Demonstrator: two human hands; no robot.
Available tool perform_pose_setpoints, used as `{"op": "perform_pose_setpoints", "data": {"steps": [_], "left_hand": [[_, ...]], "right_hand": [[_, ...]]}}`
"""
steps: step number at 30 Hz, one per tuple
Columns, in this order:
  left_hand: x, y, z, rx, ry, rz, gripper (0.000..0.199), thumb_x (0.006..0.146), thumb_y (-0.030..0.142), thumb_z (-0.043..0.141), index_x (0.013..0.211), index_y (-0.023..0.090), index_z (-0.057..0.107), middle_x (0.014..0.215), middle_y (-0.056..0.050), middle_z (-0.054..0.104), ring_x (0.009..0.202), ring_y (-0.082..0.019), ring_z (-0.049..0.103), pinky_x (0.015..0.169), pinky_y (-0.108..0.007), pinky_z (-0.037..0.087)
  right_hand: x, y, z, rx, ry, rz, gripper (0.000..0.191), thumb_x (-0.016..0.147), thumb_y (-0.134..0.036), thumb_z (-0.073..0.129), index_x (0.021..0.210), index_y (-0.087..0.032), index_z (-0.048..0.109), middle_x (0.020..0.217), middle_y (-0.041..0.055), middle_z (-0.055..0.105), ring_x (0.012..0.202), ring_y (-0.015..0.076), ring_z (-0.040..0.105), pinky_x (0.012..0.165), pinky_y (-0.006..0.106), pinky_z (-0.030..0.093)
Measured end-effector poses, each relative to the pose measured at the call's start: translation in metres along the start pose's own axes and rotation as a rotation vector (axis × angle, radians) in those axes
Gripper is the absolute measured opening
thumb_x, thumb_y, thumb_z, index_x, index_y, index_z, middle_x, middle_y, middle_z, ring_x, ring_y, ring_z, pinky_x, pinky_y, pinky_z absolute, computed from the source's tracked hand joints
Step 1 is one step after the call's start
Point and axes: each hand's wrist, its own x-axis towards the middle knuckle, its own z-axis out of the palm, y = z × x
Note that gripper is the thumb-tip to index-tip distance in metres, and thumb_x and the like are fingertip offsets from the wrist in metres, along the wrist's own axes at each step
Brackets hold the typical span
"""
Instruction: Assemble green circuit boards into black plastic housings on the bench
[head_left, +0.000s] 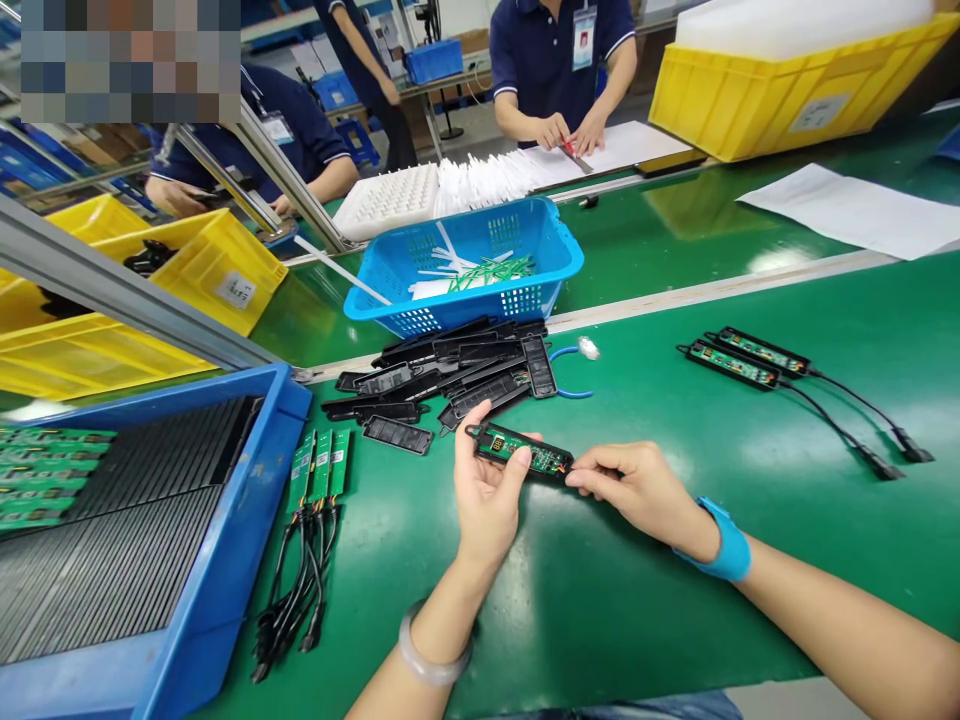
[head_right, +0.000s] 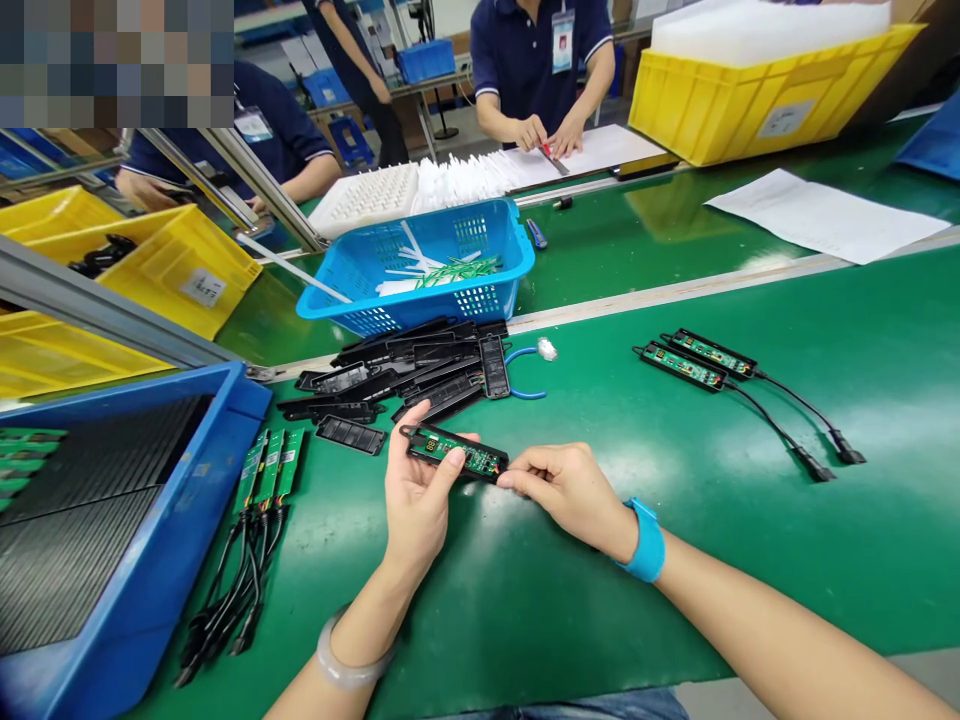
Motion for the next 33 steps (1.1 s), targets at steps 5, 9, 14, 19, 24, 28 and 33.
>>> {"op": "perform_pose_setpoints", "data": {"steps": [5,9,14,19,24,28,33], "left_hand": [[-0.0004,0.0011,0.0008,-0.018,-0.007,0.006,0.058,0.081,0.027,0.070,0.129,0.021,0.038,0.087,-0.004,0.070,0.091,-0.022,0.070,0.080,-0.033,0.054],[-0.0014,0.0029,0.0019,-0.030,-0.011,0.011,0.056,0.081,0.026,0.070,0.128,0.021,0.038,0.086,-0.004,0.070,0.089,-0.021,0.070,0.081,-0.031,0.053],[-0.0023,0.0053,0.0034,-0.007,-0.022,-0.032,0.059,0.081,0.028,0.070,0.130,0.022,0.038,0.089,-0.005,0.069,0.088,-0.022,0.069,0.078,-0.032,0.053],[0.0005,0.0052,0.0016,-0.072,-0.050,-0.122,0.069,0.079,0.028,0.071,0.137,0.025,0.033,0.086,-0.003,0.069,0.081,-0.019,0.066,0.076,-0.030,0.050],[0.0039,0.0074,-0.0025,-0.093,-0.188,-0.401,0.073,0.072,0.017,0.066,0.139,0.019,0.037,0.081,-0.001,0.067,0.074,-0.015,0.061,0.069,-0.025,0.047],[-0.0007,0.0077,-0.0001,-0.053,-0.448,-0.574,0.074,0.064,0.010,0.063,0.135,0.019,0.043,0.083,-0.001,0.065,0.072,-0.017,0.062,0.065,-0.026,0.047],[-0.0046,0.0059,0.0017,-0.014,-0.518,-0.602,0.074,0.065,0.011,0.061,0.136,0.019,0.044,0.075,-0.001,0.061,0.071,-0.018,0.061,0.059,-0.026,0.047]], "right_hand": [[0.0020,-0.0052,-0.0018,0.152,-0.181,0.104,0.035,0.091,-0.033,0.051,0.120,-0.017,0.063,0.063,-0.0019,0.063,0.052,0.0100,0.051,0.051,0.021,0.040],[0.0020,-0.0071,-0.0019,0.263,-0.276,0.135,0.045,0.093,-0.032,0.046,0.135,-0.015,0.048,0.064,-0.0022,0.063,0.049,0.0090,0.050,0.048,0.020,0.040],[0.0010,-0.0066,-0.0018,0.116,-0.223,0.070,0.025,0.094,-0.034,0.044,0.080,-0.018,0.056,0.058,-0.0026,0.060,0.051,0.0095,0.052,0.051,0.021,0.038],[0.0011,-0.0081,-0.0022,0.047,-0.252,0.041,0.030,0.095,-0.036,0.044,0.071,-0.020,0.051,0.056,-0.0038,0.057,0.051,0.0093,0.052,0.051,0.021,0.038],[-0.0007,-0.0063,-0.0029,-0.133,-0.057,-0.200,0.018,0.088,-0.035,0.061,0.092,-0.018,0.062,0.069,-0.0013,0.058,0.058,0.0102,0.052,0.053,0.021,0.040],[-0.0023,-0.0017,-0.0030,-0.364,0.085,-0.495,0.019,0.094,-0.021,0.050,0.107,-0.019,0.064,0.082,0.0041,0.061,0.072,0.0132,0.057,0.062,0.025,0.045],[-0.0020,0.0000,-0.0042,-0.594,0.110,-0.650,0.021,0.095,-0.019,0.048,0.106,-0.019,0.066,0.077,0.0031,0.062,0.066,0.0131,0.055,0.057,0.025,0.043]]}}
